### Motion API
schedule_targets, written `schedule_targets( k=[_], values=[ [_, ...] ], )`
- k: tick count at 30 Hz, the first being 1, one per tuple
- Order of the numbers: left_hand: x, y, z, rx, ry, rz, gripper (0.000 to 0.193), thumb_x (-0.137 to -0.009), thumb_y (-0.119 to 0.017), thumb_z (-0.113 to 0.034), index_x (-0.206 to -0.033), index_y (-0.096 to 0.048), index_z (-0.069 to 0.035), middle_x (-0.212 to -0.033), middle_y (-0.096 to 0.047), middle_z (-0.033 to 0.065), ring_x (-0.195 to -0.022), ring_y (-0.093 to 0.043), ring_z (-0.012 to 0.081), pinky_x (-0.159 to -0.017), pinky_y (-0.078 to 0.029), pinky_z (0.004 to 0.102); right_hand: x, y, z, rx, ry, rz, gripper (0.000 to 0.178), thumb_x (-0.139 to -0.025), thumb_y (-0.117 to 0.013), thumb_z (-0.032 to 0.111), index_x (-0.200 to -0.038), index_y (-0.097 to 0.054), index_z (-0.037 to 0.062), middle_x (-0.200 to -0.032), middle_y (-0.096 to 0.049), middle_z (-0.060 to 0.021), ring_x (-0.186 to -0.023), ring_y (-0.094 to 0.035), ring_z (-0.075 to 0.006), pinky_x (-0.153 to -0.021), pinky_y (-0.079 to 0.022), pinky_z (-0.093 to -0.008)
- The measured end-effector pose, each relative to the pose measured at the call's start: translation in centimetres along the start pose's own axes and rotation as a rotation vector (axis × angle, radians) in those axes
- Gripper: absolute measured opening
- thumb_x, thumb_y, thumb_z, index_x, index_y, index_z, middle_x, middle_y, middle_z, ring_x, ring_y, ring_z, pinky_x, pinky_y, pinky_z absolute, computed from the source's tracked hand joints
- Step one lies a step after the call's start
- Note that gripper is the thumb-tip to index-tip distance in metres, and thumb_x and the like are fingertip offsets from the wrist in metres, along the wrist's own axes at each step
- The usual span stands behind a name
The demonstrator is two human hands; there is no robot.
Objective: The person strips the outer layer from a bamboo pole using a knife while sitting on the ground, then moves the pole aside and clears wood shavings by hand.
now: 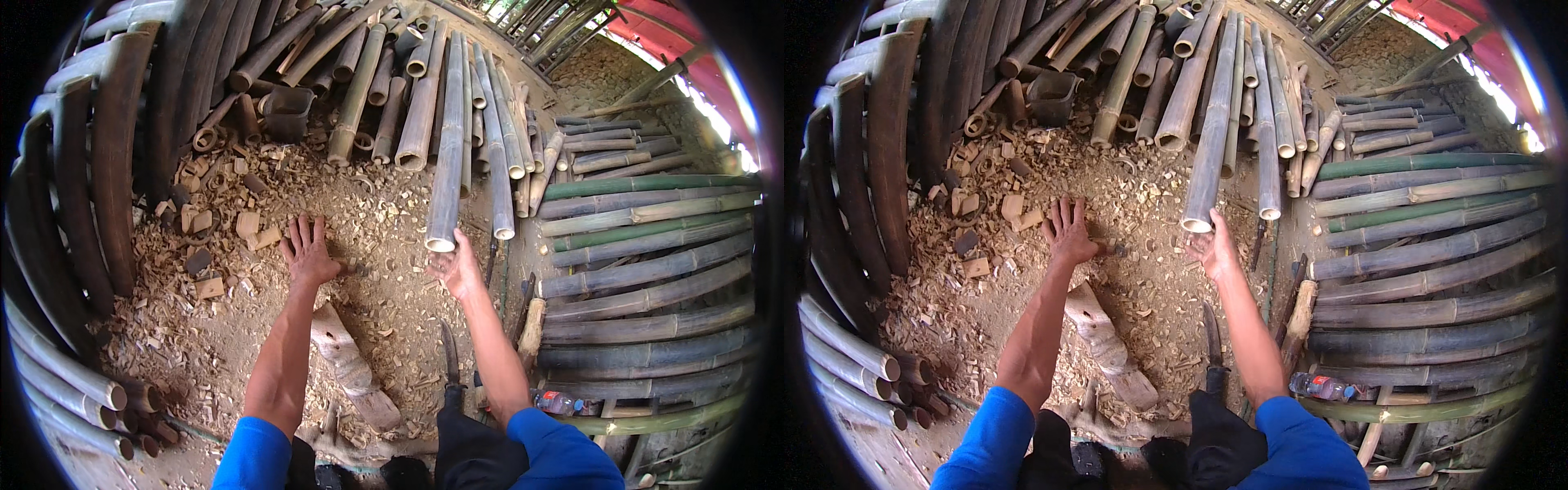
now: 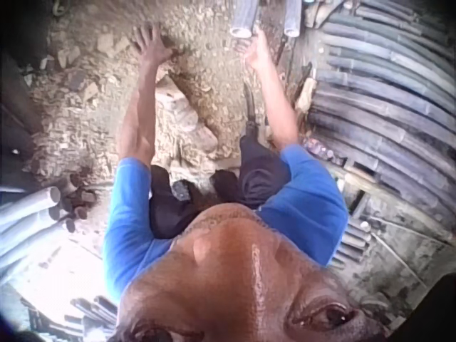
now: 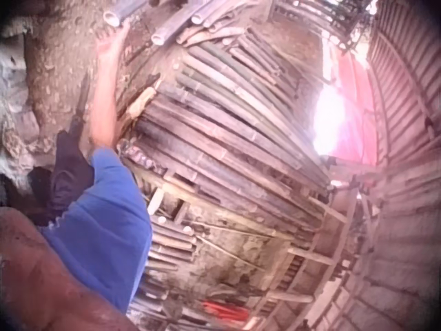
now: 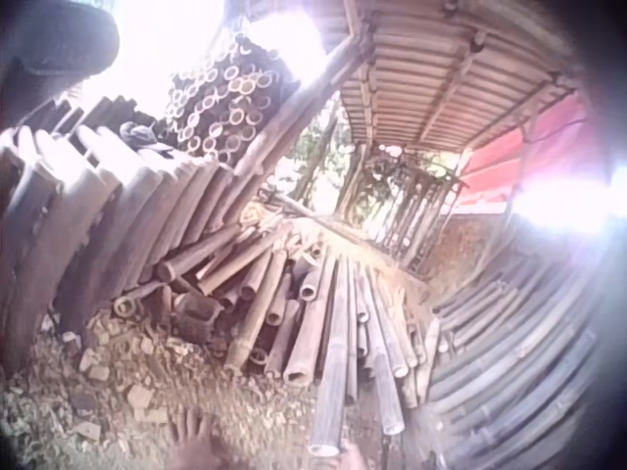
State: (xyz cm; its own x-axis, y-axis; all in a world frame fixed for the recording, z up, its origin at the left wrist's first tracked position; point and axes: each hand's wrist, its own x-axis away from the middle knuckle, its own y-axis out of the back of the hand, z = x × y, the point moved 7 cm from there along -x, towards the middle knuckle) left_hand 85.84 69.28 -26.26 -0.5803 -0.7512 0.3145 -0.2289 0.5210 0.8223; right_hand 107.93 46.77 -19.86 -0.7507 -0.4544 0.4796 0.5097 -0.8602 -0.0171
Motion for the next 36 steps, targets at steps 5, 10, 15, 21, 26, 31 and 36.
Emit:
schedule_targets(
  k=[5, 10, 15, 21, 26, 31, 36],
  values=[
    [1.7, 1.2, -1.9, 0.025, 0.006, 0.058, 0.133, -0.066, -0.089, -0.057, -0.165, -0.009, -0.02, -0.173, -0.002, 0.0154, -0.159, 0.005, 0.0346, -0.126, 0.0, 0.0571, -1.9, -0.7, 1.2, -0.262, -0.066, 0.295, 0.074, -0.089, -0.071, 0.053, -0.141, -0.045, 0.006, -0.125, -0.062, -0.0162, -0.102, -0.065, -0.0281, -0.094, -0.055, -0.0539],
    [0.8, 1.4, -1.6, -0.001, 0.042, 0.033, 0.127, -0.071, -0.086, -0.054, -0.166, -0.008, -0.021, -0.173, 0.0, 0.0151, -0.159, 0.008, 0.0331, -0.126, 0.001, 0.0564, 2.1, -1.9, 4.7, 0.505, 0.237, -0.246, 0.071, -0.085, -0.078, 0.036, -0.132, -0.04, -0.0015, -0.118, -0.063, -0.022, -0.097, -0.067, -0.0305, -0.092, -0.057, -0.0497],
    [1.0, 0.1, -2.6, 0.021, 0.003, 0.006, 0.143, -0.055, -0.093, -0.063, -0.165, -0.011, -0.023, -0.173, -0.002, 0.016, -0.159, 0.004, 0.0363, -0.126, -0.002, 0.0576, 0.1, 1.8, 2.5, 0.575, 0.281, -0.367, 0.078, -0.08, -0.081, 0.041, -0.129, -0.038, -0.0024, -0.121, -0.057, -0.0242, -0.1, -0.066, -0.0318, -0.084, -0.057, -0.047],
    [1.9, 0.3, -4.0, 0.016, 0.007, 0.035, 0.144, -0.055, -0.091, -0.066, -0.165, -0.011, -0.021, -0.172, -0.003, 0.0167, -0.159, 0.004, 0.0351, -0.126, -0.003, 0.0575, -1.0, 3.4, 1.5, 0.442, 0.241, -0.213, 0.085, -0.081, -0.077, 0.045, -0.135, -0.036, -0.0062, -0.112, -0.062, -0.0207, -0.082, -0.066, -0.0268, -0.069, -0.057, -0.0453],
    [3.2, 0.1, -3.3, 0.013, -0.002, -0.035, 0.137, -0.057, -0.092, -0.06, -0.164, -0.016, -0.021, -0.172, -0.007, 0.0161, -0.159, 0.0, 0.0368, -0.125, -0.005, 0.0592, 6.4, 2.1, 1.9, 0.664, 0.187, -0.291, 0.076, -0.083, -0.078, 0.04, -0.132, -0.039, -0.0038, -0.109, -0.063, -0.0189, -0.083, -0.067, -0.0258, -0.068, -0.057, -0.0425],
    [6.2, -2.8, -3.7, 0.018, -0.029, -0.062, 0.127, -0.064, -0.09, -0.053, -0.163, -0.018, -0.022, -0.171, -0.009, 0.0143, -0.158, -0.003, 0.0384, -0.125, -0.005, 0.0603, 19.1, 8.4, -4.4, 0.458, 0.095, -0.13, 0.078, -0.085, -0.078, 0.04, -0.136, -0.035, -0.0001, -0.126, -0.056, -0.0203, -0.115, -0.059, -0.0274, -0.091, -0.051, -0.0437],
    [10.7, -3.2, -1.6, 0.182, -0.074, -0.138, 0.122, -0.068, -0.088, -0.056, -0.161, -0.022, -0.013, -0.166, -0.024, 0.0206, -0.155, -0.019, 0.0407, -0.123, -0.017, 0.0611, 33.9, 12.2, -12.1, 0.314, -0.243, 0.115, 0.102, -0.085, -0.079, 0.04, -0.154, -0.018, -0.0043, -0.143, -0.047, -0.0232, -0.133, -0.05, -0.0308, -0.113, -0.038, -0.0439]
  ],
)
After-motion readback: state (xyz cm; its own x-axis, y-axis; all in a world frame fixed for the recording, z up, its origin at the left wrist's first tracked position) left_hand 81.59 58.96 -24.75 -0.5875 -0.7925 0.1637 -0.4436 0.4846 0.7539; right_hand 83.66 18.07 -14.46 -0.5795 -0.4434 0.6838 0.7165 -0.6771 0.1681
